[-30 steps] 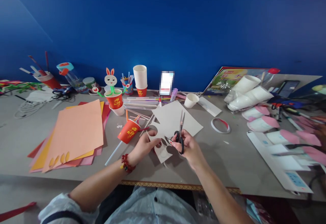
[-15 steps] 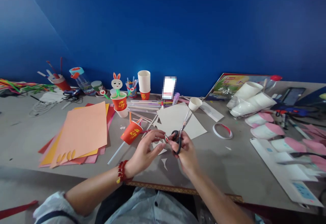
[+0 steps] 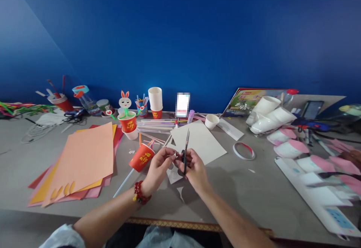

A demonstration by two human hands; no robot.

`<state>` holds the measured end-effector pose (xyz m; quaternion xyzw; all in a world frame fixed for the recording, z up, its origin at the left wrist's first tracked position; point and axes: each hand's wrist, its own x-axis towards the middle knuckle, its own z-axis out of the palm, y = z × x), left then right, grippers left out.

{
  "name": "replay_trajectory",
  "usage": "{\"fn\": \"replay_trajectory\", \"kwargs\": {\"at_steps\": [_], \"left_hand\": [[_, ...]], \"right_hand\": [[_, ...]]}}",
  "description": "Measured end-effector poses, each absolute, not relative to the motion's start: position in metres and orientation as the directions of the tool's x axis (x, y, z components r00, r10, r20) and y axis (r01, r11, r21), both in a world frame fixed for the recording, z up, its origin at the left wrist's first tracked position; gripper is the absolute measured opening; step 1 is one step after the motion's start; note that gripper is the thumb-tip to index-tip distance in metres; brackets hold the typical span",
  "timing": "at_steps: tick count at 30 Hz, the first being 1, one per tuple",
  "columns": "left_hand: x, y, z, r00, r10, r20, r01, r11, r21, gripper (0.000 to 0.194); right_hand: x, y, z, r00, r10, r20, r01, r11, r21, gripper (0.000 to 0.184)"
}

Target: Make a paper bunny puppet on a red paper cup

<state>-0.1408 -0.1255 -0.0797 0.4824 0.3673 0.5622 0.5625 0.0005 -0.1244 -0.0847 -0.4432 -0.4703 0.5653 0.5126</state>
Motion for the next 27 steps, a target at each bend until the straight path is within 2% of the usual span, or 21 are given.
{"fn": "replay_trajectory", "kwargs": {"at_steps": [3,8,12,18,21,24,27], "left_hand": [[-0.146,-0.122,-0.086,0.116,0.983,0.14,-0.202,-0.115,0.973,0.013],[-0.153,-0.121,-0.095,0.244,0.967,0.075,-0.065,-0.061,0.996,0.014],[-0.153,-0.123,-0.096,0.243,0.966,0.084,-0.009,-0.084,0.996,0.01],[-0.146,-0.125,-0.097,0.233,0.972,0.007,-0.25,0.053,0.967,0.017],[-0.145,-0.121,-0.096,0.189,0.982,0.019,-0.312,0.042,0.949,0.018],[-0.149,-0.116,-0.089,0.117,0.992,0.044,-0.381,0.004,0.924,0.017],[-0.155,-0.112,-0.082,0.079,0.997,0.01,-0.444,0.026,0.896,0.017]], "right_hand": [[0.008,-0.122,-0.083,-0.089,0.996,0.015,-0.154,0.001,-0.988,0.03],[0.017,-0.118,-0.076,-0.105,0.994,0.018,-0.105,0.007,-0.994,0.027],[0.016,-0.116,-0.081,-0.137,0.99,0.013,-0.062,0.004,-0.998,0.027],[0.011,-0.117,-0.085,-0.098,0.995,0.027,-0.125,0.015,-0.992,0.028],[0.012,-0.116,-0.083,-0.121,0.992,-0.027,-0.121,-0.041,-0.992,0.031],[0.015,-0.115,-0.082,-0.263,0.957,-0.124,-0.065,-0.146,-0.987,0.033],[0.015,-0.115,-0.085,-0.43,0.881,-0.196,0.009,-0.213,-0.977,0.036]]}}
